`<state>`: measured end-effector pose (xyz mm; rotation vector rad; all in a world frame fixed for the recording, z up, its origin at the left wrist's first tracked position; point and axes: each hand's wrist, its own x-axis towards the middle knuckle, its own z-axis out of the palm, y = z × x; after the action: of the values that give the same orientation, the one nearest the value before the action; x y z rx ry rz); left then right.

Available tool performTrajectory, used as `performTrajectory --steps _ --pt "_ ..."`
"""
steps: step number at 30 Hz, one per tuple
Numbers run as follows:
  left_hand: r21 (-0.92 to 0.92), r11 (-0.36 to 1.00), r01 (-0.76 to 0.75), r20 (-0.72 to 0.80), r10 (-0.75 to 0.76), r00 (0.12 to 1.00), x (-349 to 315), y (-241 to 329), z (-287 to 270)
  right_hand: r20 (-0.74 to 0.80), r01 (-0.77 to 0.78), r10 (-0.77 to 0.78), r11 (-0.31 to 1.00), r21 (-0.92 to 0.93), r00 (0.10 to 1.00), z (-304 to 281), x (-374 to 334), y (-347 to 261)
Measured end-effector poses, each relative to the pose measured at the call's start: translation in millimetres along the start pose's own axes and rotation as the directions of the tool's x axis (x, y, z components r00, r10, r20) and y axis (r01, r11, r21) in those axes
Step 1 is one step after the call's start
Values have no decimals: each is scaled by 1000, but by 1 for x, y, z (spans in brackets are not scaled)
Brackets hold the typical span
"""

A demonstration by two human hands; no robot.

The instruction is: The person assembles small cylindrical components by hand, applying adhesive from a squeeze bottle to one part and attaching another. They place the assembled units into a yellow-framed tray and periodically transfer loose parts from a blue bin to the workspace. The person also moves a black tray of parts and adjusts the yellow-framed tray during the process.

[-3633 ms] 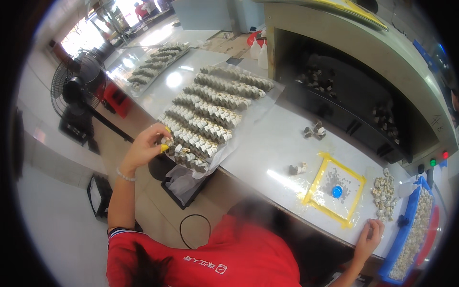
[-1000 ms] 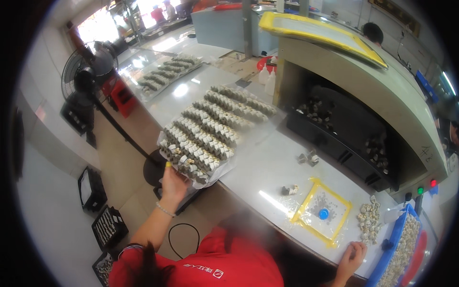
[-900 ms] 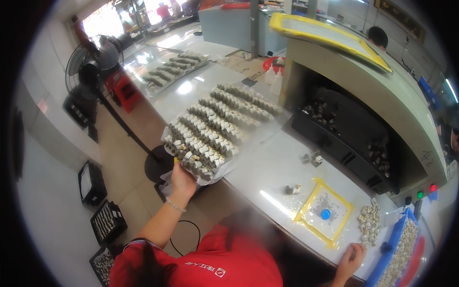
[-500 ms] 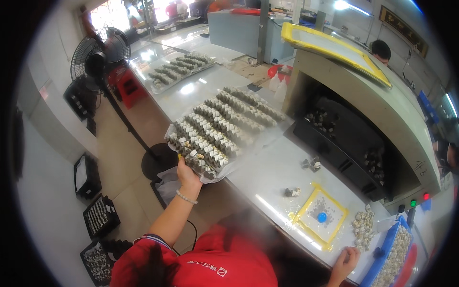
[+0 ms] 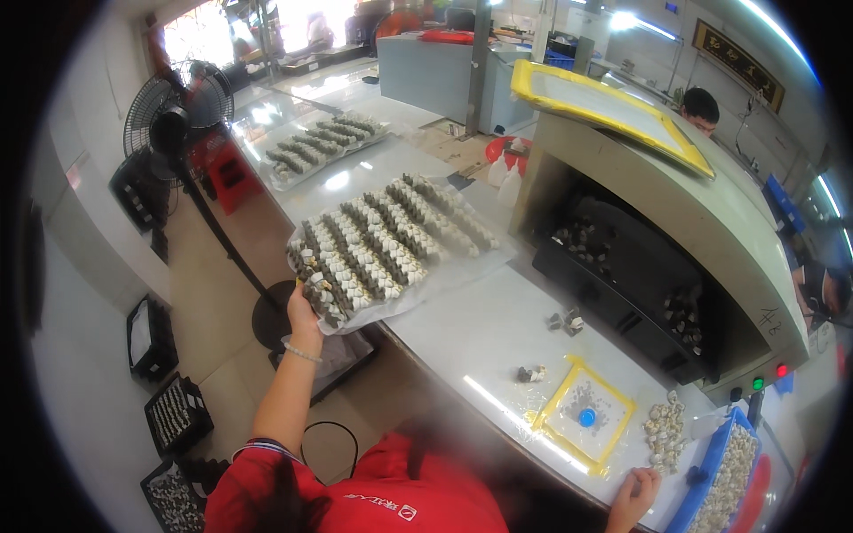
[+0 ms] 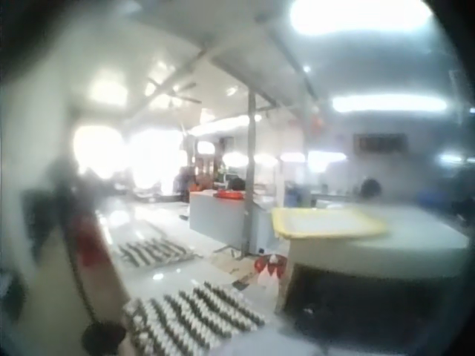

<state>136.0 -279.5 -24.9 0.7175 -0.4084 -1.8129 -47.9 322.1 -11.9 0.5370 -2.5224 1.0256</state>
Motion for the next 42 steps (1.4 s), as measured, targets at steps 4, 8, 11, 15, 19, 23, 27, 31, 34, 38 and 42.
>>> performTrajectory --steps 4,8,11,15,19,23,27,31,34,38,42 --pt "24 997 -68 -21 68 997 47 10 -13 7 15 -15 1000 -10 1000 0 1 2" --pt "-52 997 -55 14 56 998 63 27 18 -9 -9 9 1000 -3 1000 0 1 -3" --pt "-11 994 -109 -51 108 993 118 30 12 -7 1 -1 1000 -31 1000 2 2 -2" --pt "-17 989 -146 -56 145 988 143 33 34 -15 -18 18 998 -61 1000 3 1 0" --pt "88 983 -161 -108 170 980 192 41 23 -10 -33 32 997 -69 999 5 1 1" --pt "139 976 -166 -122 183 976 201 41 33 -18 -30 29 997 -75 999 5 0 0" --pt "218 956 -196 -174 236 956 222 50 27 -4 -37 37 997 -66 999 6 2 -1" --pt "217 959 -181 -175 221 960 204 47 50 -23 -61 59 995 -77 998 4 0 -2" --pt "262 907 -330 -168 380 910 205 60 33 -36 30 -35 992 -122 999 5 0 -4" --pt "640 -113 -760 557 750 357 155 46 44 -48 -49 44 993 -107 998 9 2 -16" --pt "212 -774 -597 936 -14 351 67 -1 119 -43 -95 91 989 -113 995 5 1 -16"
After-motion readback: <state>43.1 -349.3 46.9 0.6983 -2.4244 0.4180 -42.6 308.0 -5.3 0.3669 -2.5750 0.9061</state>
